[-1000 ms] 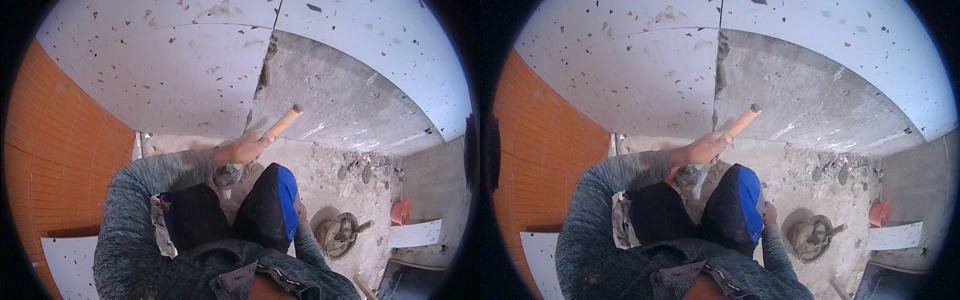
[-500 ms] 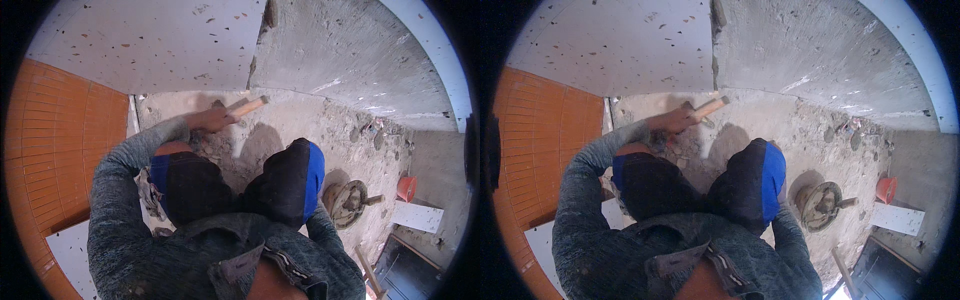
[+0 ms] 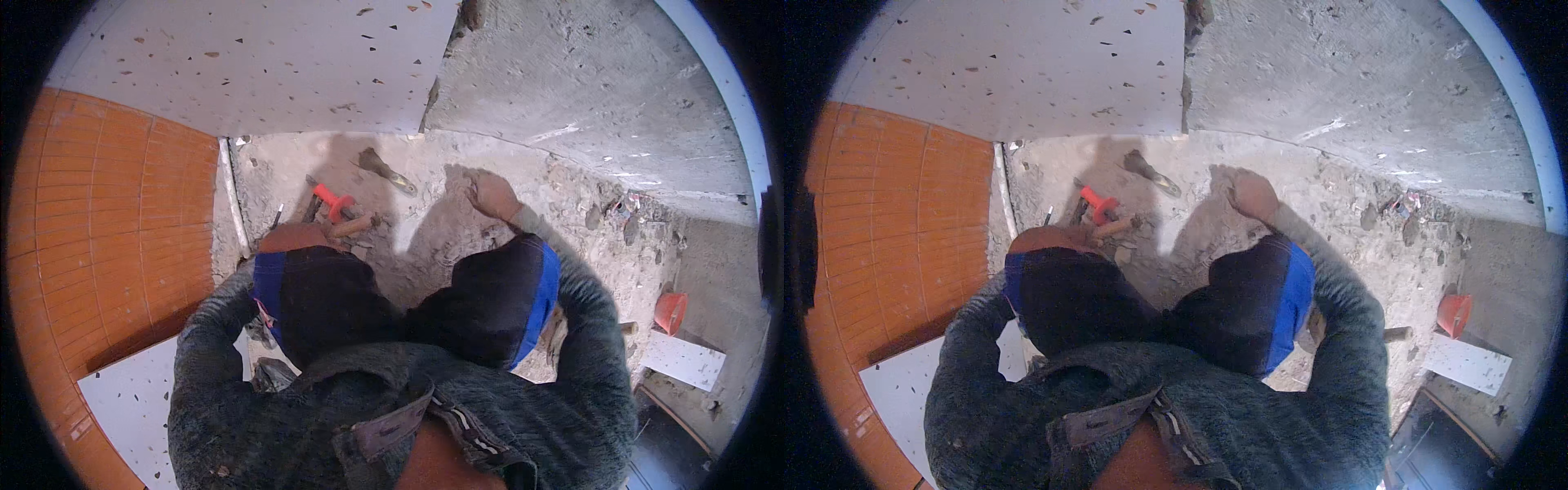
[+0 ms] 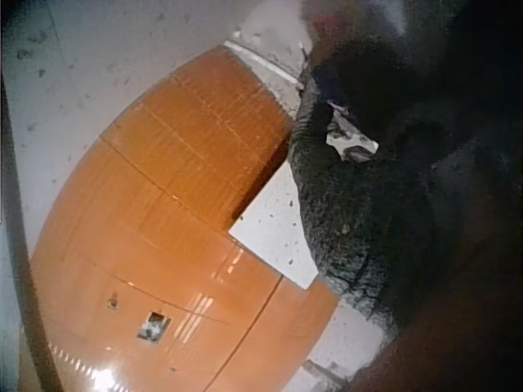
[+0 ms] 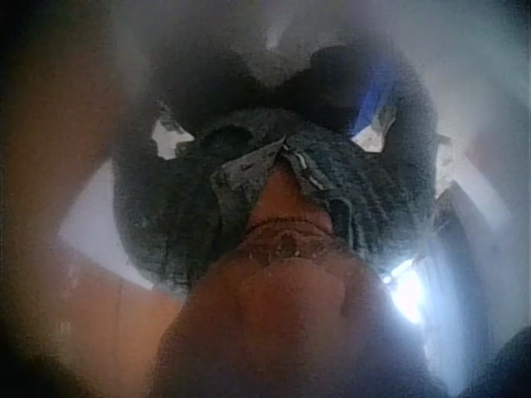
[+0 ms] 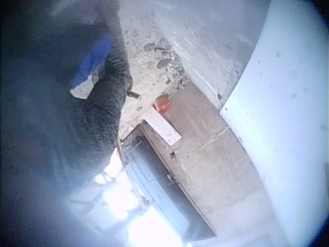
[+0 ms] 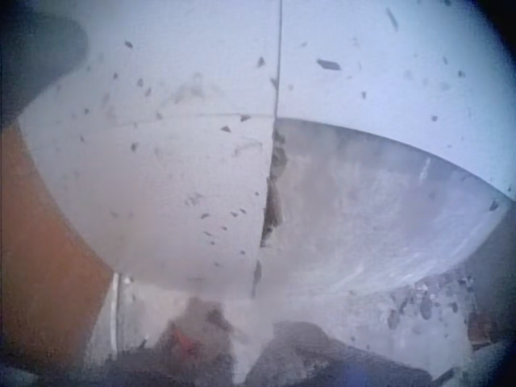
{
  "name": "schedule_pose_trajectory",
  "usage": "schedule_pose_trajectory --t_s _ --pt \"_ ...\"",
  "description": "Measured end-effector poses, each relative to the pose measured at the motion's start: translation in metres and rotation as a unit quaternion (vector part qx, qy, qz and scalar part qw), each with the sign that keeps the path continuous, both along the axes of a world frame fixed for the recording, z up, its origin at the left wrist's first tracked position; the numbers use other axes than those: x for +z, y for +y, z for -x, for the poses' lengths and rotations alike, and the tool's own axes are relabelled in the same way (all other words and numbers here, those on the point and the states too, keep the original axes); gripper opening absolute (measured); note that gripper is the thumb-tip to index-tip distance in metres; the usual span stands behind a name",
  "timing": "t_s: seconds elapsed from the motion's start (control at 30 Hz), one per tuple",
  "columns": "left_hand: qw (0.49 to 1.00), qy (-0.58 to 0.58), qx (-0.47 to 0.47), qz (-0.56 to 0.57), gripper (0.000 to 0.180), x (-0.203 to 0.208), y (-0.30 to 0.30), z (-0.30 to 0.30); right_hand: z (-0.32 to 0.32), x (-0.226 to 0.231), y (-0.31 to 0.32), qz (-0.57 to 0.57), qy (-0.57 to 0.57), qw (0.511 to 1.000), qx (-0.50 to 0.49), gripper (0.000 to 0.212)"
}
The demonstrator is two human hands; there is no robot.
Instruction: The person installs white speckled tiles on a curved wall section. They apply mortar with a trowel, position each tile, and tap it into place with a hammer. The person also uses a chisel to adjust the tile edges and ensure alignment.
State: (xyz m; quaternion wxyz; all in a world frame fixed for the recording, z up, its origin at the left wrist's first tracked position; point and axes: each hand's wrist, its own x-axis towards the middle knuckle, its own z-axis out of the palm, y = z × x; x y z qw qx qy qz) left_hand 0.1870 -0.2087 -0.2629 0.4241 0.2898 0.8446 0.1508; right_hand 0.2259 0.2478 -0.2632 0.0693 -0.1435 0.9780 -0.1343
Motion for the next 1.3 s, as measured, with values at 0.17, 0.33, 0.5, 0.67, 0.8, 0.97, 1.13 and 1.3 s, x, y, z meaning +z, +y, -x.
schedule_pose_trajectory --t_s 0.17,0.33,0.5,0.67,0.8,0.97,1.13,1.3 --pt "0.999 0.014 0.042 0.011 0.055 0.001 -0.034 -0.023 0.065 0.025 -0.040 -0.056 -0.044 0.983 0.167 0.037" --pt "0.995 0.044 0.092 0.012 0.055 0.007 -0.043 -0.028 0.093 -0.066 -0.094 0.065 -0.032 0.983 0.168 0.040" --pt "0.974 0.135 0.181 0.002 0.056 0.032 -0.035 -0.021 0.074 -0.084 -0.166 0.049 -0.035 0.998 -0.025 0.046" --pt "0.913 0.347 0.196 -0.090 0.061 0.093 0.008 0.048 0.075 -0.082 -0.164 0.052 -0.130 0.985 -0.098 0.043" --pt "0.798 0.541 0.173 -0.202 0.070 0.198 0.085 0.098 0.074 -0.043 -0.152 0.119 -0.176 0.963 -0.166 0.042" --pt "0.663 0.675 0.137 -0.293 0.071 0.294 0.154 0.109 0.053 -0.003 -0.141 0.206 -0.216 0.928 -0.224 0.040" --pt "0.667 0.671 0.147 -0.288 0.080 0.328 0.211 0.120 0.013 -0.041 -0.112 0.342 -0.194 0.891 -0.226 0.042" --pt "0.668 0.667 0.208 -0.257 0.081 0.339 0.233 0.105 -0.017 -0.009 -0.073 0.449 -0.273 0.820 -0.227 0.039"
